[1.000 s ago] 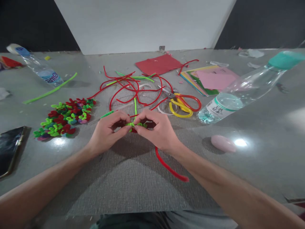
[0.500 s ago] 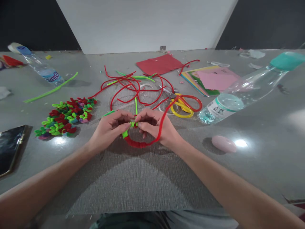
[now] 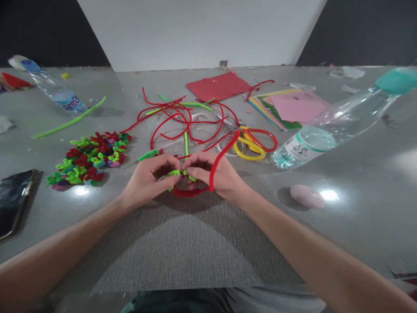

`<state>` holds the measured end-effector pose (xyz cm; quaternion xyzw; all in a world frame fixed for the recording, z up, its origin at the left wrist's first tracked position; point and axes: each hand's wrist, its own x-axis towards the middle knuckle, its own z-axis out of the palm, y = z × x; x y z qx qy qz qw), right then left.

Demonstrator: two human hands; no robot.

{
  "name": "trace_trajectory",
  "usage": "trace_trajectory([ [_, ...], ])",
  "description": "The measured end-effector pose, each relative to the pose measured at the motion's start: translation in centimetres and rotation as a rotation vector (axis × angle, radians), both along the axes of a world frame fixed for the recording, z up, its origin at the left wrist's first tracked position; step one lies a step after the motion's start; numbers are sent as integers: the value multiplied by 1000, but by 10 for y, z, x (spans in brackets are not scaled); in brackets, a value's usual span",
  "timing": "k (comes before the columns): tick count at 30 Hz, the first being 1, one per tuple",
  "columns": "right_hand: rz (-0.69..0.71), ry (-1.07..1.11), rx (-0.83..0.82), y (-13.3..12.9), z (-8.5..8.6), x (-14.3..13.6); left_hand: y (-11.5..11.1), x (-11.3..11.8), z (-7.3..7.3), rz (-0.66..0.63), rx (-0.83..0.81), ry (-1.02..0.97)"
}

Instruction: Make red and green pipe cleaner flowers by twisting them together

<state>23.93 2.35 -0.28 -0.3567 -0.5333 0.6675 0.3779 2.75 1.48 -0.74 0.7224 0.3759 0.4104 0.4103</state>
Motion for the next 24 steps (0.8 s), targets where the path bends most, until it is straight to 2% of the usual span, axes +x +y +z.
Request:
trace_trajectory([
  [5,29,29,-5,0,-3,1,1,-1,0,13,-27,-8],
  [16,-66,6,38,0,-6,-4,-1,-1,-5,100,118,123],
  [24,-126,-28,75,-2,-1,-8,-1,-3,-2,52,174,118],
])
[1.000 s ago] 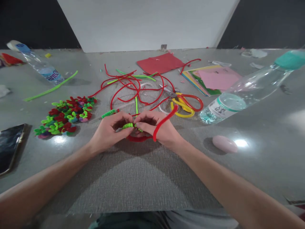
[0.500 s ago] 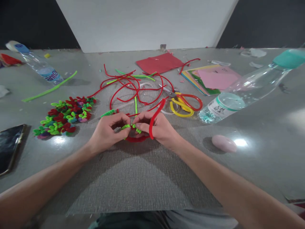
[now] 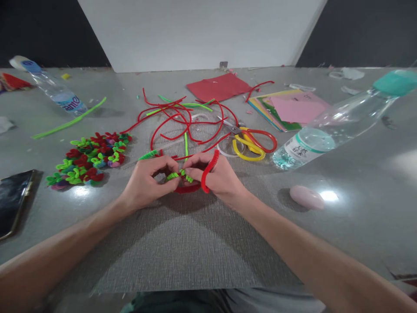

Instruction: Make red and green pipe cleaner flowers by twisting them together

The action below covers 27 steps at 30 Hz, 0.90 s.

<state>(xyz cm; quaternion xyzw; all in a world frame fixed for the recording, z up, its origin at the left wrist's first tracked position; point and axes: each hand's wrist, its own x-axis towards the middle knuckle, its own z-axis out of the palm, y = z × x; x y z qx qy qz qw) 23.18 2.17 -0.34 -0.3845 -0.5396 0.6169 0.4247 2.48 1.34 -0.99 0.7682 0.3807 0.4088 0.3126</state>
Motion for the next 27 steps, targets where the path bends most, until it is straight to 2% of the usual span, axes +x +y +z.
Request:
trace_trajectory([
  [19,73,113,-76,2,-5,6,1,0,0,-27,-36,-32],
  [27,59,68,-75,0,-1,4,1,-2,0,-49,-71,-41],
])
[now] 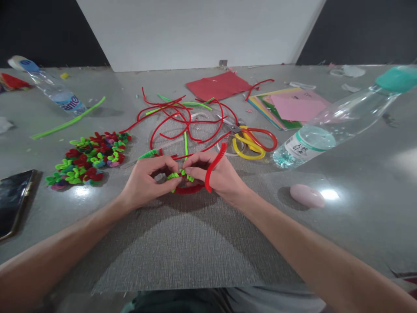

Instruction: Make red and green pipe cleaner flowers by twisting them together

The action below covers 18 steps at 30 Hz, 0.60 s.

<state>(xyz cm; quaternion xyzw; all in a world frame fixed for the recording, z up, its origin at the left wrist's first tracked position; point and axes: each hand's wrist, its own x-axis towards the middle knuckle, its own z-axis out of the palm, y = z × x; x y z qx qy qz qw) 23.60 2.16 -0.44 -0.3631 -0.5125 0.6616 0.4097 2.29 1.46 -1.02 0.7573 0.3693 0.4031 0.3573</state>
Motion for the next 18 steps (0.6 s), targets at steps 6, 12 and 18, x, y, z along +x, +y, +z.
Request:
trace_trajectory([
  [6,-4,-91,87,-1,3,-3,1,0,-3,10,-23,3],
  [12,17,-165,194,-2,-3,-2,0,2,1,52,-34,18],
  [18,-15,-291,352,-3,-9,-1,-1,5,5,54,-14,42],
])
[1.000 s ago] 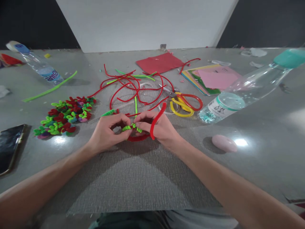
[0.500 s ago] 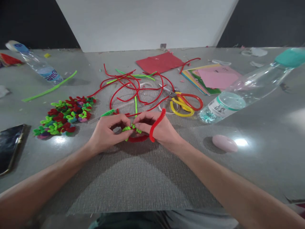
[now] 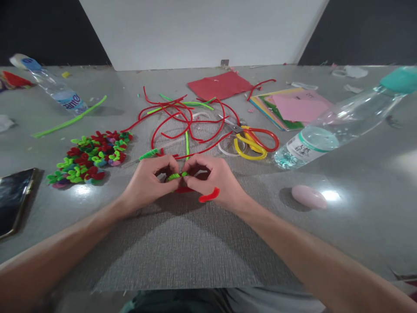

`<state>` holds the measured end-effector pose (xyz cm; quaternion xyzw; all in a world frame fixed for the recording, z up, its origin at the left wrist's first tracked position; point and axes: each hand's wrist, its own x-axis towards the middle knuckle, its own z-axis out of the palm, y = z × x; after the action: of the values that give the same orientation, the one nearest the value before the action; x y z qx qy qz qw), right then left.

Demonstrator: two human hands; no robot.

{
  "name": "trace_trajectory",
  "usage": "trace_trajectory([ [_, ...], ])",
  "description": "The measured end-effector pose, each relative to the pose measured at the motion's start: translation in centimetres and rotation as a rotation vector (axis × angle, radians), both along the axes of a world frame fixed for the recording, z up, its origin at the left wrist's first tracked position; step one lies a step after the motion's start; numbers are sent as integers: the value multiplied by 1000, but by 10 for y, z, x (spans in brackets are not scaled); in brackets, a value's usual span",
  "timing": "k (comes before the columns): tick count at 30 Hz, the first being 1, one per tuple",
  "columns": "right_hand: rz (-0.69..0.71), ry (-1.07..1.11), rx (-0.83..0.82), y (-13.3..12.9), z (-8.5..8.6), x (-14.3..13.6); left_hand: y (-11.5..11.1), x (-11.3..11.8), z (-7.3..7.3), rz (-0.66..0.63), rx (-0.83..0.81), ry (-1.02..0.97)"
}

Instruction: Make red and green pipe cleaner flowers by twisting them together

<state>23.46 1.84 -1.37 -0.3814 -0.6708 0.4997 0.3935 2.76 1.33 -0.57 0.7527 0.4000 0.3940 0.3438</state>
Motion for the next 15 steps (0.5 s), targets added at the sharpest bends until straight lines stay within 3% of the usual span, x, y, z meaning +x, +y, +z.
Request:
trace_trajectory([
  [15,-112,-129,136,-3,5,-1,0,-1,-2,56,11,99],
])
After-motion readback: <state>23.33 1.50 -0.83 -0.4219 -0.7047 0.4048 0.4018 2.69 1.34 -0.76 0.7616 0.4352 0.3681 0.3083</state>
